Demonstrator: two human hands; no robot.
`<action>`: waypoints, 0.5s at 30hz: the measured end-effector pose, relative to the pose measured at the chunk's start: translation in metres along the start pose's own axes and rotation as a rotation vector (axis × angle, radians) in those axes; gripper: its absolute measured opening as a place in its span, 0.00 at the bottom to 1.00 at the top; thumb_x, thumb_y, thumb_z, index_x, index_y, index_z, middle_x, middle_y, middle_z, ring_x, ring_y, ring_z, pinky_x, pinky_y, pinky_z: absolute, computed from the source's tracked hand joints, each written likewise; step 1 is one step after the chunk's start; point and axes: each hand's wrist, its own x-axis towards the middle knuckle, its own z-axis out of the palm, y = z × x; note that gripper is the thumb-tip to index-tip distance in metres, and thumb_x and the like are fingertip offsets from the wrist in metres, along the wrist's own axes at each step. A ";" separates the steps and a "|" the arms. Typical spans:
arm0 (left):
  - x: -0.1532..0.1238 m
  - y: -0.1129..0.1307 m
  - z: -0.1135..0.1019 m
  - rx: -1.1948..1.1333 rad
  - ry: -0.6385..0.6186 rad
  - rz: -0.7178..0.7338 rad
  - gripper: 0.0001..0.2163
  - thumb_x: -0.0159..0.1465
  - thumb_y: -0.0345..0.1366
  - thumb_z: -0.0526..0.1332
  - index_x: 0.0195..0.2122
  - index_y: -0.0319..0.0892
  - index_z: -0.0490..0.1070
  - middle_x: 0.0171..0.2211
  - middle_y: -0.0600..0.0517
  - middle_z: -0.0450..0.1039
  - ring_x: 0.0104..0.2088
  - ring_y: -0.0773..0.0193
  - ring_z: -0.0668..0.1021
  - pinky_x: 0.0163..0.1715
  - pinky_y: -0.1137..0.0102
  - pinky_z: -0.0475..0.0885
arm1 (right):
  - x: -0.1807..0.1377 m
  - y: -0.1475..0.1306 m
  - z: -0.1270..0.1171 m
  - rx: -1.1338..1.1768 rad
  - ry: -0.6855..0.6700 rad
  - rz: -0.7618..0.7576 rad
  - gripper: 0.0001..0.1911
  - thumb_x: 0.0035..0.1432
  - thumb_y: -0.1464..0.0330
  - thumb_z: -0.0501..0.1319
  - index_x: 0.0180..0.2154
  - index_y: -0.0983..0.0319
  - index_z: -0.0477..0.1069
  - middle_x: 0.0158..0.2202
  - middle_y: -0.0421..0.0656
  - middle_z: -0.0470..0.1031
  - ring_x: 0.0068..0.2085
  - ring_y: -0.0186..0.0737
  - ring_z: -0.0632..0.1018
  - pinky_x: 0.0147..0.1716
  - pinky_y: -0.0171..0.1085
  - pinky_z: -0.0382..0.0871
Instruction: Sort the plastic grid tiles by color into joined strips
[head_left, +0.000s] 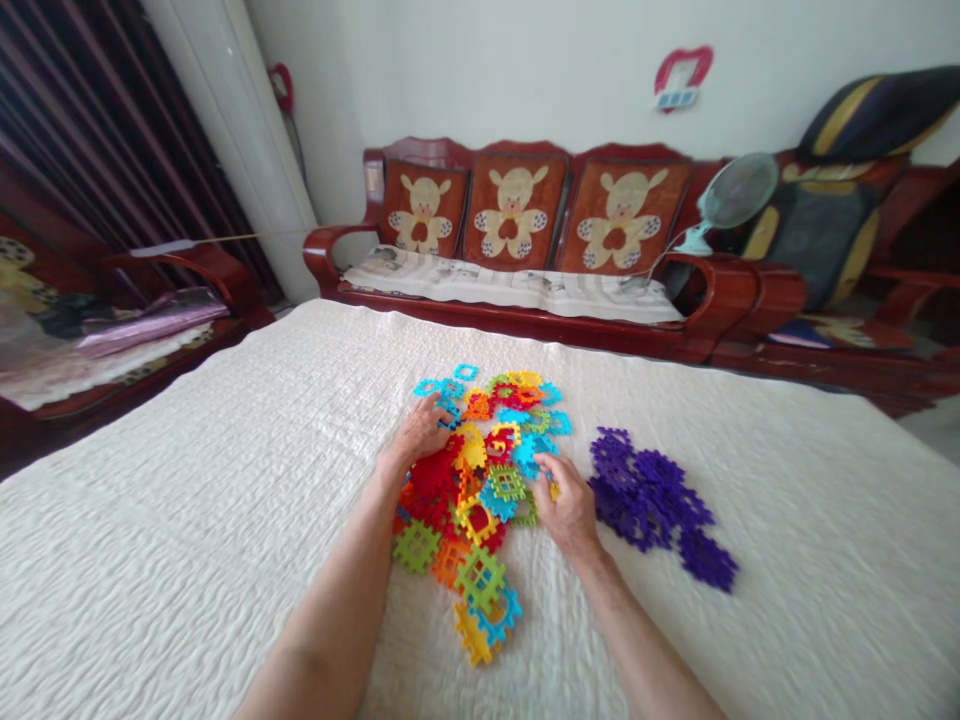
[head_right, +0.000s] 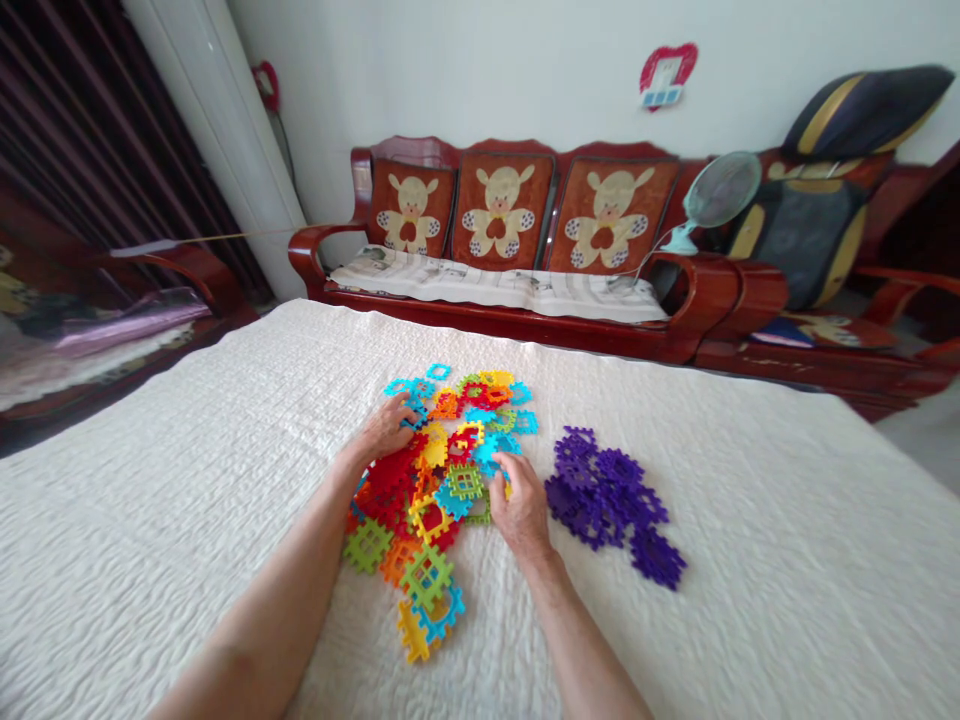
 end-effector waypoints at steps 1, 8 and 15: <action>0.000 0.000 -0.001 -0.003 0.001 0.006 0.13 0.57 0.28 0.57 0.41 0.43 0.76 0.64 0.47 0.60 0.64 0.55 0.63 0.64 0.62 0.58 | 0.000 0.000 0.000 0.005 -0.003 0.009 0.14 0.59 0.71 0.51 0.44 0.60 0.71 0.41 0.48 0.77 0.43 0.44 0.78 0.45 0.44 0.74; -0.003 -0.002 -0.003 -0.032 0.030 0.021 0.17 0.56 0.26 0.56 0.44 0.45 0.75 0.62 0.50 0.63 0.63 0.57 0.65 0.62 0.62 0.62 | 0.001 0.000 0.001 0.028 0.012 0.030 0.14 0.59 0.70 0.51 0.44 0.58 0.71 0.41 0.47 0.77 0.44 0.44 0.78 0.45 0.44 0.74; -0.003 0.006 -0.001 -0.032 0.034 0.006 0.14 0.62 0.40 0.59 0.47 0.44 0.77 0.64 0.46 0.60 0.64 0.56 0.64 0.63 0.65 0.59 | 0.001 0.007 0.006 -0.016 0.118 0.023 0.15 0.58 0.70 0.52 0.46 0.61 0.70 0.44 0.50 0.75 0.47 0.46 0.76 0.49 0.47 0.72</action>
